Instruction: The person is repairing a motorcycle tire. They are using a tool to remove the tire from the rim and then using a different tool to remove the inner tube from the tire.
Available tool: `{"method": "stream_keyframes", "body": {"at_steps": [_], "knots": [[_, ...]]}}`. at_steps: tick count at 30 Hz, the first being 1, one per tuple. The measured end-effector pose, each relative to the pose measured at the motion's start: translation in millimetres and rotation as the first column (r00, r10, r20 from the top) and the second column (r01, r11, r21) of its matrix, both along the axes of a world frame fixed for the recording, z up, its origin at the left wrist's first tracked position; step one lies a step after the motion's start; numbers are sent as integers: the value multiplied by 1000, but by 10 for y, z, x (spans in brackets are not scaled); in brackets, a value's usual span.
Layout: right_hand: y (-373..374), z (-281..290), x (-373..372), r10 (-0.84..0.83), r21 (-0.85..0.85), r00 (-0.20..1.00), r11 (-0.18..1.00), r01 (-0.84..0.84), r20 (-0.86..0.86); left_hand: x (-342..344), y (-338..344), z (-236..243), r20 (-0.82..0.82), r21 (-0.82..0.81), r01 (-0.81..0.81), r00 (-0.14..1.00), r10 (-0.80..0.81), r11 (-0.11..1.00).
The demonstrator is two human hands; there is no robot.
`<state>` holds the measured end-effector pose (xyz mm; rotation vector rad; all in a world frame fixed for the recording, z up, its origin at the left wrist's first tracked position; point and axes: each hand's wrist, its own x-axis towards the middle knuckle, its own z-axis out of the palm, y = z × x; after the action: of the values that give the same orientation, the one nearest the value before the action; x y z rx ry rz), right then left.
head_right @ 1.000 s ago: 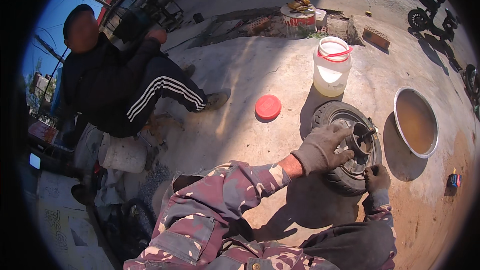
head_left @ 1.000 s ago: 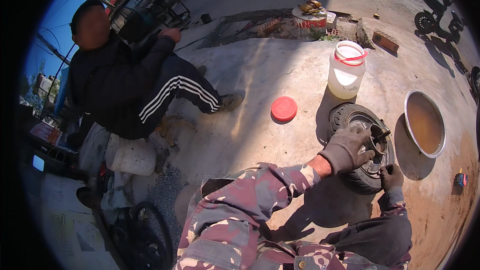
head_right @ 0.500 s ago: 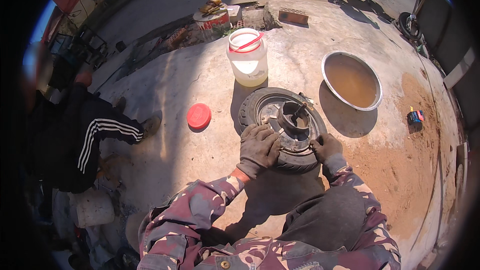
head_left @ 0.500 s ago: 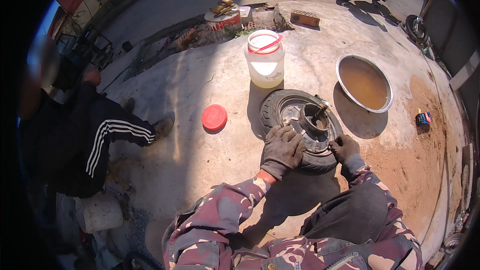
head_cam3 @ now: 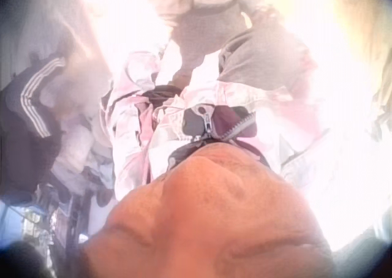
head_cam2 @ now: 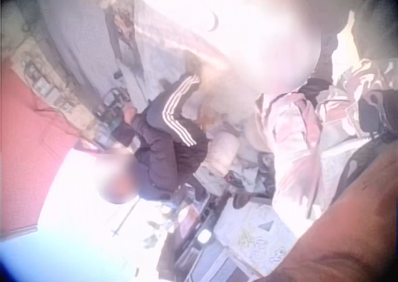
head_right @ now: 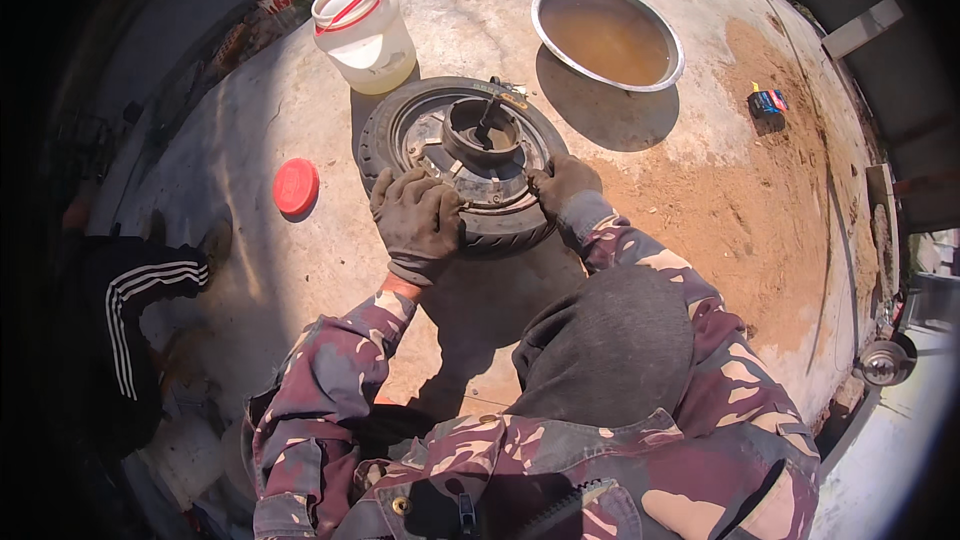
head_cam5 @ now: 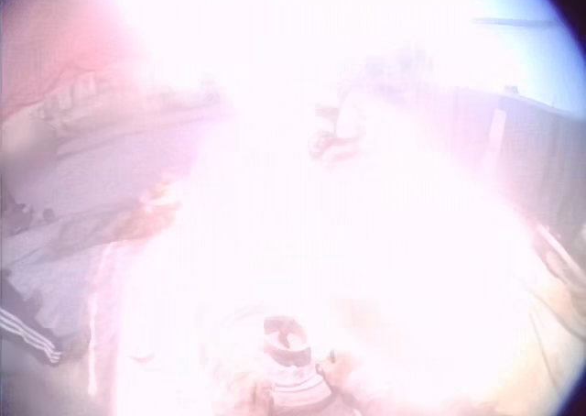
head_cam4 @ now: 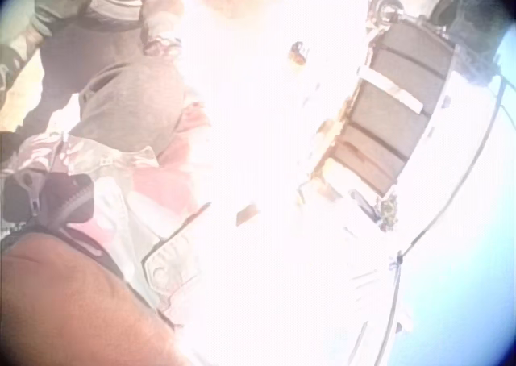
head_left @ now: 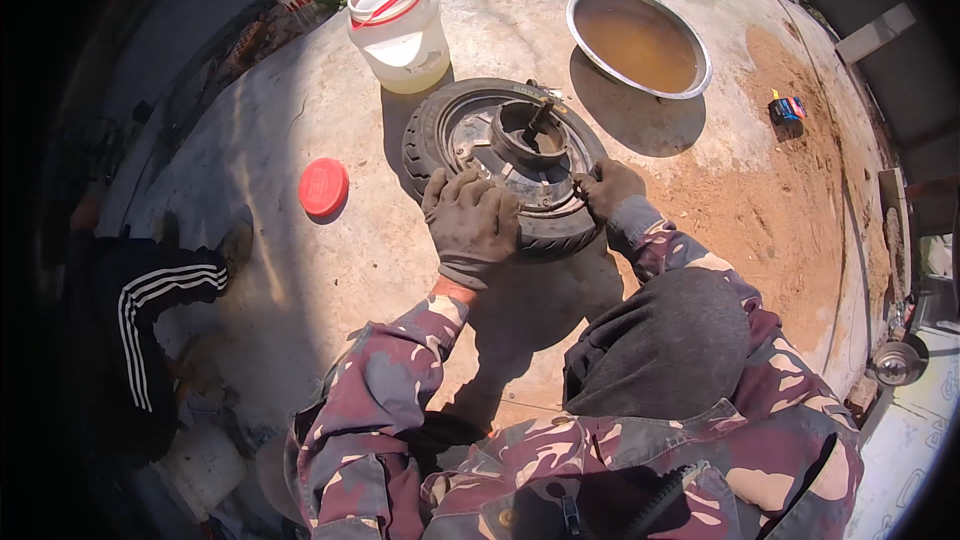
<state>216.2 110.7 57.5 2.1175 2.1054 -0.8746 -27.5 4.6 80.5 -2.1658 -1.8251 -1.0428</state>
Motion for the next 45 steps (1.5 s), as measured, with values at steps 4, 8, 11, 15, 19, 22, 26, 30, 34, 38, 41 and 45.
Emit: {"method": "stream_keyframes", "body": {"at_steps": [4,8,11,15,19,22,26,30,34,38,41,45], "knots": [[56,97,60,105,-29,993,994,-107,-52,-29,25,-26,35,-3,-8,999,8,1000],[91,68,157,101,-121,975,985,-127,-197,-42,26,3,28,-23,8,1000,-7,1000],[109,18,196,266,141,957,958,-250,-114,-37,18,9,12,-32,9,1000,-9,999],[182,132,285,263,253,956,941,-224,-131,-22,17,-1,15,-8,4,1000,-4,1000],[16,282,214,434,214,864,897,-387,-256,-11,22,2,36,9,8,999,-8,1000],[-78,302,28,533,295,802,839,-457,-271,-14,20,16,27,-4,13,1000,-12,1000],[-81,285,-122,598,337,778,784,-520,-191,-22,16,24,50,-15,24,998,-24,1000],[-62,279,-148,626,381,766,751,-540,-149,-34,20,19,39,-29,17,999,-16,999],[-67,280,-139,644,390,754,731,-560,-125,-37,20,10,47,-31,18,999,-17,999],[-74,281,-124,656,412,746,715,-565,-115,-34,22,12,53,-13,23,998,-23,1000],[-75,279,-109,668,404,737,705,-583,-101,-26,17,30,38,-11,7,999,-7,1000],[-52,284,-97,693,418,715,679,-604,-93,-20,6,58,46,-20,10,999,-9,1000]]}}
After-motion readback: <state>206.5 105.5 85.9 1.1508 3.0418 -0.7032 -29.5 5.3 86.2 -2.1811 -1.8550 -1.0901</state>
